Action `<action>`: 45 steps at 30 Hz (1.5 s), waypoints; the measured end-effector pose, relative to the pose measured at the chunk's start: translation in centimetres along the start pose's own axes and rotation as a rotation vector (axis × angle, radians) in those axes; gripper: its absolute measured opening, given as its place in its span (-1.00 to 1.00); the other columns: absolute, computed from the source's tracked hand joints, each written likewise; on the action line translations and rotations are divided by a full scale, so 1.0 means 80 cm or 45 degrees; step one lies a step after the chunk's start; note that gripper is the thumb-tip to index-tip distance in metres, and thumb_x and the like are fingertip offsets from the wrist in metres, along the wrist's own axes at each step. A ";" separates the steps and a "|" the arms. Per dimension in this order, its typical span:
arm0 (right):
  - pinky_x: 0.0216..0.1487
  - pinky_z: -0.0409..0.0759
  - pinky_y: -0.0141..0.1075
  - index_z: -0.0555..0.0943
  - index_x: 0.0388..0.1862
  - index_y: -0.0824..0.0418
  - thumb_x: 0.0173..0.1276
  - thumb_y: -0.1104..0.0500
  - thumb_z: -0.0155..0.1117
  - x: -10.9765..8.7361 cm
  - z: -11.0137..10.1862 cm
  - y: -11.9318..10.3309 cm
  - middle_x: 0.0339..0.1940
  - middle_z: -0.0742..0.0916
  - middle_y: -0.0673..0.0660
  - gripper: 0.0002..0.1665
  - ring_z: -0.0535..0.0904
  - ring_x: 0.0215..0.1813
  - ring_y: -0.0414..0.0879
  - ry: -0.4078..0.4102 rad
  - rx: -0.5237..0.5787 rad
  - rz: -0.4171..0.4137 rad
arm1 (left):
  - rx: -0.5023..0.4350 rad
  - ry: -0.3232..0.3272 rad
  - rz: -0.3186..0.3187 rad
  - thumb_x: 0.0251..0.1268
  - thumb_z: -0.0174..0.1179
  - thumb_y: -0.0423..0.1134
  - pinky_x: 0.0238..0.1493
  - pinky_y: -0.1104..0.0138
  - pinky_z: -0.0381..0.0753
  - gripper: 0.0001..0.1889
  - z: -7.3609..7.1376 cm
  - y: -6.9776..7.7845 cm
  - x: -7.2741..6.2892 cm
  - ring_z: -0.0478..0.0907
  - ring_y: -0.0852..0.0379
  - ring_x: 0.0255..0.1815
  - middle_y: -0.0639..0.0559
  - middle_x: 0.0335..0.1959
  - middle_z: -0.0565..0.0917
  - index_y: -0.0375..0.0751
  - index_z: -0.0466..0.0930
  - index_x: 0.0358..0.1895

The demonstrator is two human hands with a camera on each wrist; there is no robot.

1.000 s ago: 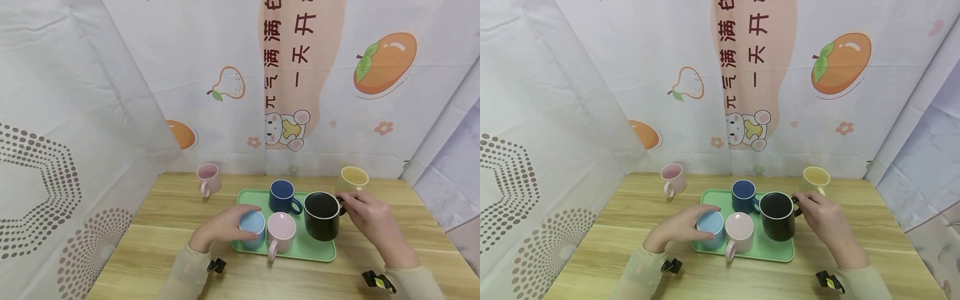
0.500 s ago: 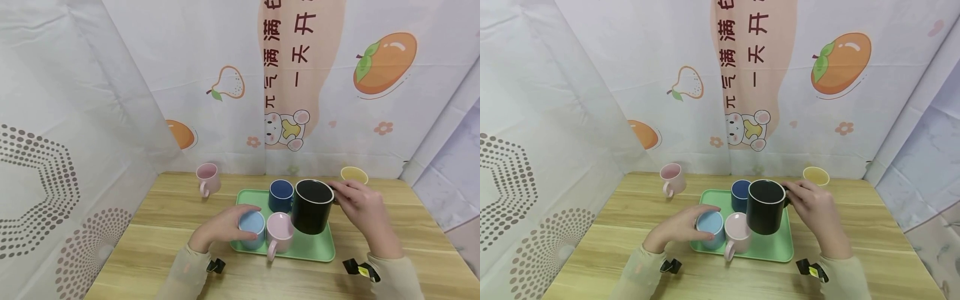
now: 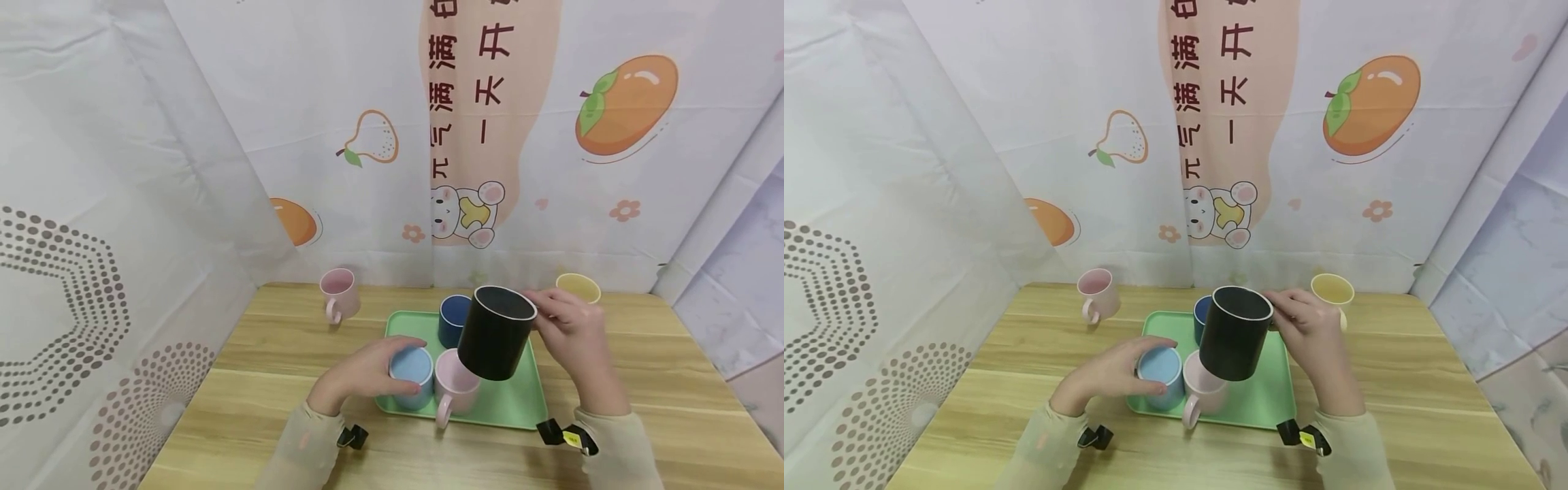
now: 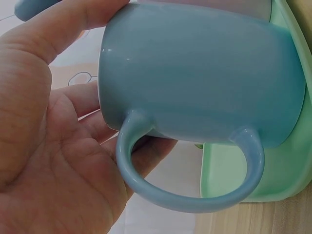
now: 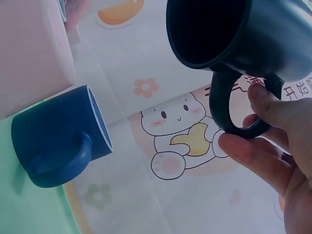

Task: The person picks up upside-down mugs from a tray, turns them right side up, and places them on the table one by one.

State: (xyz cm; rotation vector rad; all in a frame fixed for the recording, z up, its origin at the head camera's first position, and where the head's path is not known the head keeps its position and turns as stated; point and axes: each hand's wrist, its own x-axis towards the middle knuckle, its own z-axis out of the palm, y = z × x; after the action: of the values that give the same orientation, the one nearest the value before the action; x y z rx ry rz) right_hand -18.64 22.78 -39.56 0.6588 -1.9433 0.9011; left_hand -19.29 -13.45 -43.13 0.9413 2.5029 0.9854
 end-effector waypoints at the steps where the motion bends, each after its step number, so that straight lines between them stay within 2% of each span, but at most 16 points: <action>1: -0.24 0.59 -0.69 0.89 -0.18 0.33 0.65 -0.28 0.26 -0.002 0.001 0.001 -0.35 0.85 0.15 -0.31 0.67 -0.38 -0.47 0.004 0.007 0.004 | -0.001 -0.001 0.001 0.30 0.54 0.09 0.28 0.15 0.62 -0.20 0.000 0.000 0.000 0.58 0.12 0.20 0.06 0.29 0.66 -0.04 0.50 0.56; 4: -0.27 0.60 -0.67 0.89 -0.19 0.32 0.59 0.03 0.47 -0.005 0.006 0.005 -0.33 0.86 0.18 -0.64 0.67 -0.38 -0.46 0.007 0.039 0.025 | 0.010 0.006 -0.001 0.30 0.54 0.08 0.29 0.15 0.62 -0.21 0.001 0.001 0.000 0.58 0.11 0.21 0.06 0.31 0.66 -0.05 0.50 0.56; 6: -0.30 0.59 -0.65 0.88 -0.21 0.33 0.42 0.31 0.56 -0.007 0.009 0.006 -0.32 0.86 0.20 -0.92 0.66 -0.36 -0.47 -0.004 0.070 0.057 | 0.024 0.015 0.002 0.30 0.54 0.07 0.30 0.13 0.62 -0.21 0.001 0.001 0.000 0.58 0.09 0.22 0.04 0.32 0.66 -0.07 0.50 0.56; 7: -0.31 0.59 -0.64 0.88 -0.23 0.33 0.30 0.44 0.57 -0.008 0.012 0.006 -0.32 0.86 0.20 -0.91 0.65 -0.35 -0.48 -0.006 0.078 0.069 | 0.032 0.019 0.000 0.30 0.54 0.06 0.31 0.13 0.62 -0.21 0.001 0.001 -0.001 0.58 0.09 0.22 0.04 0.32 0.66 -0.07 0.50 0.56; 8: -0.32 0.59 -0.64 0.88 -0.27 0.32 0.17 0.55 0.55 -0.009 0.014 0.006 -0.32 0.86 0.20 -0.79 0.65 -0.34 -0.47 -0.007 0.093 0.089 | 0.038 0.021 -0.002 0.31 0.54 0.06 0.31 0.12 0.62 -0.21 0.001 0.002 -0.001 0.59 0.09 0.22 0.04 0.32 0.66 -0.08 0.50 0.56; 10: -0.34 0.58 -0.63 0.87 -0.34 0.31 0.08 0.63 0.51 -0.011 0.017 0.005 -0.36 0.85 0.19 -0.71 0.62 -0.35 -0.48 -0.013 0.122 0.138 | 0.048 0.028 -0.003 0.31 0.54 0.06 0.31 0.12 0.61 -0.21 0.002 0.001 -0.002 0.59 0.09 0.23 0.03 0.32 0.66 -0.08 0.50 0.56; 14: -0.35 0.56 -0.63 0.83 -0.44 0.27 0.13 0.61 0.42 -0.014 0.022 0.003 -0.41 0.82 0.20 -0.72 0.60 -0.35 -0.50 -0.022 0.207 0.232 | 0.057 0.035 0.000 0.31 0.54 0.06 0.31 0.13 0.61 -0.21 0.003 0.001 -0.002 0.59 0.11 0.22 0.04 0.32 0.66 -0.07 0.50 0.56; 17: -0.37 0.56 -0.63 0.81 -0.48 0.25 0.15 0.63 0.43 -0.016 0.025 0.002 -0.42 0.81 0.04 -0.69 0.60 -0.36 -0.52 -0.015 0.223 0.271 | 0.061 0.040 0.011 0.30 0.54 0.07 0.30 0.14 0.62 -0.21 0.004 0.001 -0.001 0.59 0.12 0.21 0.04 0.31 0.66 -0.07 0.50 0.56; 21: -0.41 0.56 -0.62 0.77 -0.56 0.20 0.05 0.70 0.46 -0.016 0.028 0.001 -0.42 0.78 -0.13 -0.59 0.59 -0.42 -0.54 -0.002 0.186 0.290 | 0.049 0.035 0.003 0.31 0.53 0.08 0.26 0.16 0.63 -0.21 0.006 0.002 0.001 0.59 0.13 0.19 0.06 0.31 0.66 -0.05 0.50 0.56; 26: -0.43 0.55 -0.61 0.76 -0.58 0.18 0.05 0.69 0.43 -0.016 0.027 0.000 -0.46 0.76 -0.14 -0.58 0.58 -0.47 -0.52 -0.008 0.128 0.320 | 0.027 0.022 -0.017 0.32 0.52 0.08 0.24 0.16 0.65 -0.22 0.006 0.004 0.002 0.58 0.12 0.19 0.08 0.32 0.65 -0.02 0.49 0.57; 30: -0.48 0.52 -0.59 0.77 -0.56 0.18 0.09 0.66 0.41 -0.016 0.027 -0.001 -0.53 0.71 -0.23 -0.61 0.54 -0.53 -0.48 -0.016 0.086 0.375 | 0.047 0.026 0.000 0.32 0.53 0.09 0.25 0.17 0.65 -0.21 0.007 0.003 0.003 0.59 0.12 0.19 0.07 0.32 0.66 -0.02 0.50 0.57; 34: -0.53 0.50 -0.56 0.78 -0.55 0.15 0.10 0.64 0.39 -0.016 0.027 -0.003 -0.59 0.69 -0.21 -0.60 0.53 -0.59 -0.44 -0.023 0.081 0.447 | 0.064 0.034 0.020 0.32 0.53 0.08 0.26 0.17 0.64 -0.21 0.008 0.001 0.003 0.60 0.12 0.20 0.06 0.32 0.66 -0.04 0.50 0.57; 40: -0.50 0.48 -0.53 0.80 -0.55 0.22 0.17 0.62 0.38 -0.018 0.032 -0.005 -0.58 0.67 -0.30 -0.66 0.51 -0.57 -0.40 0.005 0.183 0.598 | 0.075 0.048 0.038 0.31 0.53 0.07 0.30 0.15 0.63 -0.21 0.009 0.000 0.004 0.60 0.11 0.22 0.03 0.33 0.66 -0.06 0.49 0.57; 45: -0.49 0.51 -0.51 0.77 -0.59 0.34 0.17 0.68 0.33 -0.019 0.036 -0.010 -0.59 0.70 -0.26 -0.67 0.52 -0.56 -0.36 0.058 0.363 0.688 | 0.064 0.039 0.027 0.31 0.53 0.08 0.30 0.15 0.62 -0.21 0.009 0.000 0.004 0.59 0.13 0.21 0.05 0.32 0.66 -0.05 0.50 0.56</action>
State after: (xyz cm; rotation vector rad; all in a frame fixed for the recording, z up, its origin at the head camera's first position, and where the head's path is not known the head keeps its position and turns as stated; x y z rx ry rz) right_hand -18.79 20.15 -41.64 0.2593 -2.0027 1.5307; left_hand -19.15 -12.88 -43.65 0.9762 2.5589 0.9546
